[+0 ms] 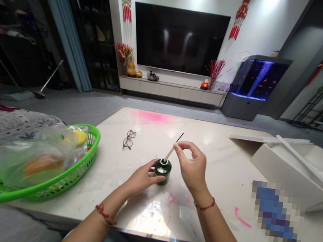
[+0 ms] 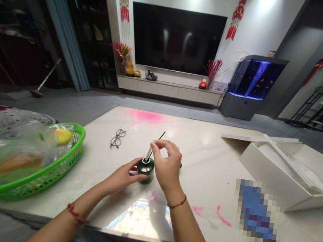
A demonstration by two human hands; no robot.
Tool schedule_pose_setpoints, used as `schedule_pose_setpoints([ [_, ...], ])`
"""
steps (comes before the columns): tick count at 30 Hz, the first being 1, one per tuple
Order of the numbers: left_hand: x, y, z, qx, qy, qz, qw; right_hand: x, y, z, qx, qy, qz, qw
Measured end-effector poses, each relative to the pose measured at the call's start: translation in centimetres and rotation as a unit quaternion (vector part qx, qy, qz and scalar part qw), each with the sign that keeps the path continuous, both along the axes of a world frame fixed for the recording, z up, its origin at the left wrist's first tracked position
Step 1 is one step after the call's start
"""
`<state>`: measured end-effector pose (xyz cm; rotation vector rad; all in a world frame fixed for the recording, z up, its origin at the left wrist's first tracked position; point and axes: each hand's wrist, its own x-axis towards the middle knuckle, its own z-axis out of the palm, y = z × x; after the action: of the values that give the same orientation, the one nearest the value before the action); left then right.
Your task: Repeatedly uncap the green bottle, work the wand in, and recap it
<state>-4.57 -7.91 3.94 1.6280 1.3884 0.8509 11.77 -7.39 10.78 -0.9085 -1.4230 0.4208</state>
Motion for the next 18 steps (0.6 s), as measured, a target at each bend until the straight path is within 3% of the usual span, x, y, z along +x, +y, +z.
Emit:
schedule_pose_setpoints([
  [18, -0.04, 0.06, -0.16, 0.012, 0.008, -0.009, 1.000, -0.63, 0.31, -0.85, 0.025, 0.002, -0.040, 0.999],
])
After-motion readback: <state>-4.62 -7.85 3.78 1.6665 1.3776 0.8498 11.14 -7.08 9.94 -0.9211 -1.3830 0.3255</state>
